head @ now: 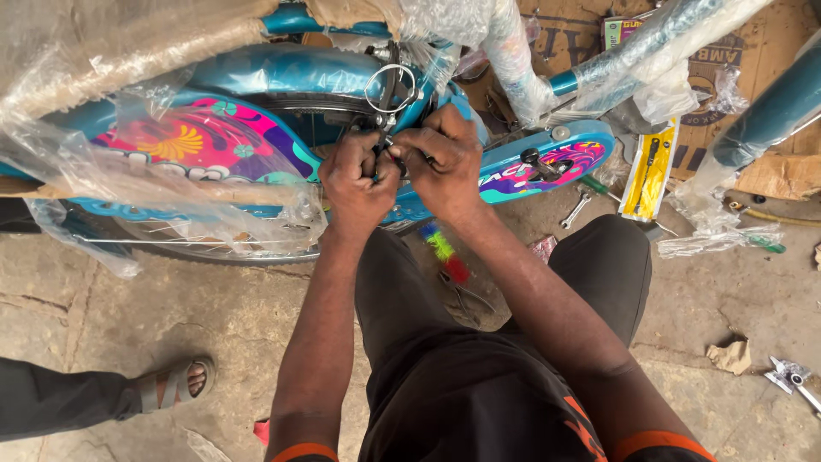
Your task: The person assembles a bicycle by tightening bolts on the front fork and installing a black plastic chain guard. They use a wrench and a screwdriver to secure the components.
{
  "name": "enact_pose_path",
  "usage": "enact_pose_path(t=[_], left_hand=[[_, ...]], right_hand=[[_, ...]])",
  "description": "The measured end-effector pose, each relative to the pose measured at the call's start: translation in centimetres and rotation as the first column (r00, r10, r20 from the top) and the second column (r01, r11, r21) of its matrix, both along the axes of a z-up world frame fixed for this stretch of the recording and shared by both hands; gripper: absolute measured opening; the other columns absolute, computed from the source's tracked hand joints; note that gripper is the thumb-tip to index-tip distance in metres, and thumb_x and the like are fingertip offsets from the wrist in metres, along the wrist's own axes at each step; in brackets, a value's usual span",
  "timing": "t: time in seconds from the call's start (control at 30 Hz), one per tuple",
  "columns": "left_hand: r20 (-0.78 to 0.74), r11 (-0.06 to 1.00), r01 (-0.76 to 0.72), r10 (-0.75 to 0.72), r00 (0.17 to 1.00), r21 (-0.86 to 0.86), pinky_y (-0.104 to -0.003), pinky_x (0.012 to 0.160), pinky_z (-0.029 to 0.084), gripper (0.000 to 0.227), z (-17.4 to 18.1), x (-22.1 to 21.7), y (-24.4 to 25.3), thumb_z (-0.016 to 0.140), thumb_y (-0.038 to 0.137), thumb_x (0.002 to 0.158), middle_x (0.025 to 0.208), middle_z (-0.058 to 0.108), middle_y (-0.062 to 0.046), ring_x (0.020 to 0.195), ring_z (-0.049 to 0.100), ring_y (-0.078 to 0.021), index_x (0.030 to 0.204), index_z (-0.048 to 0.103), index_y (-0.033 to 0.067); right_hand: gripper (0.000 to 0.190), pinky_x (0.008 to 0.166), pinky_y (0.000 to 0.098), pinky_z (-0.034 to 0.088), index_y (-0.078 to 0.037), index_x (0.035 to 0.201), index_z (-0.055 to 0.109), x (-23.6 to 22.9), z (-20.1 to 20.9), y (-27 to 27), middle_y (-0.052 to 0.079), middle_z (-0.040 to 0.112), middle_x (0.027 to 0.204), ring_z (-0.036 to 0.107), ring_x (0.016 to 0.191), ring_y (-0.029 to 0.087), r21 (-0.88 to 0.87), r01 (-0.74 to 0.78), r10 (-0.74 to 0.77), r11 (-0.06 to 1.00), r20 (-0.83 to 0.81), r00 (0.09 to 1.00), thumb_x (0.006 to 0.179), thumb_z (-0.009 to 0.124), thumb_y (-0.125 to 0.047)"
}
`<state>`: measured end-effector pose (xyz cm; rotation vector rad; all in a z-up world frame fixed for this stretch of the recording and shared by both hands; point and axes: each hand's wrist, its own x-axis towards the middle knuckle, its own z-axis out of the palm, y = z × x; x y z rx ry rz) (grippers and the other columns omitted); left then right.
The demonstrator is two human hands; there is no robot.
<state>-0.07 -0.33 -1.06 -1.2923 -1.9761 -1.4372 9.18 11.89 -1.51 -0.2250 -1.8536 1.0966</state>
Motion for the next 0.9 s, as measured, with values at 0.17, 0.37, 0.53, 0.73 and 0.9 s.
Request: enact_pose_path(t=[0.17, 0.37, 0.53, 0.73, 0.9], left_hand=[[0.184, 0.995, -0.006, -0.012, 0.983, 0.099, -0.028, 0.057, 0.036, 0.022, -0.5, 0.7, 0.6, 0.066, -0.003, 0.080, 0.070, 0.050, -0.001, 0.061, 0.043, -0.0076, 0.102, 0.064, -0.0001], [0.399, 0.929, 0.056, -0.211, 0.893, 0.366, -0.025, 0.058, 0.029, 0.010, -2.9, 1.0, 0.9, 0.068, 0.000, 0.091, 0.074, 0.044, 0.002, 0.069, 0.034, -0.0069, 0.098, 0.061, -0.0007], [0.300, 0.950, 0.109, -0.200, 0.933, 0.294, -0.026, 0.058, 0.029, 0.017, -2.8, 0.7, 0.6, 0.065, 0.005, 0.084, 0.075, 0.039, 0.002, 0.064, 0.033, -0.0072, 0.100, 0.058, 0.0011], [0.171, 0.973, -0.023, -0.016, 0.985, 0.228, -0.031, 0.059, 0.032, 0.024, -2.3, 2.1, 1.7, 0.082, 0.009, 0.094, 0.072, 0.042, 0.001, 0.065, 0.036, -0.0100, 0.098, 0.061, 0.0008], [0.066, 0.979, -0.091, 0.080, 0.995, 0.185, -0.032, 0.058, 0.033, 0.027, -2.7, 1.4, 2.2, 0.085, 0.010, 0.097, 0.071, 0.046, 0.001, 0.063, 0.038, -0.0096, 0.095, 0.060, 0.0015]], right_hand=[[0.033, 0.073, 0.0453, 0.042, -0.008, 0.104, 0.072, -0.1, 1.5, 1.1, 0.007, 0.057, 0.092, 0.056, 0.083, 0.028, 0.586, 0.142, -0.064, 0.798, -0.151, 0.986, 0.072, 0.077, -0.006], [0.031, 0.075, 0.0429, 0.047, -0.008, 0.112, 0.071, 0.3, 1.9, 4.6, 0.007, 0.056, 0.098, 0.060, 0.086, 0.027, 0.754, -0.068, 0.117, 0.654, -0.012, 0.993, 0.082, 0.078, -0.009], [0.028, 0.065, 0.0418, 0.049, -0.014, 0.093, 0.068, -0.7, 1.9, 4.8, 0.006, 0.063, 0.093, 0.066, 0.079, 0.028, 0.490, -0.120, 0.085, 0.863, 0.093, 0.992, 0.076, 0.089, -0.014], [0.031, 0.075, 0.0468, 0.050, -0.007, 0.107, 0.065, 2.1, -1.7, 0.4, 0.013, 0.060, 0.095, 0.061, 0.089, 0.035, 0.374, 0.187, -0.138, 0.908, -0.154, 0.978, 0.083, 0.084, -0.005], [0.015, 0.066, 0.0516, 0.051, -0.007, 0.091, 0.063, 9.6, -16.5, -5.8, 0.018, 0.064, 0.090, 0.065, 0.080, 0.042, 0.042, -0.190, 0.159, 0.981, 0.386, 0.908, 0.080, 0.071, -0.005]])
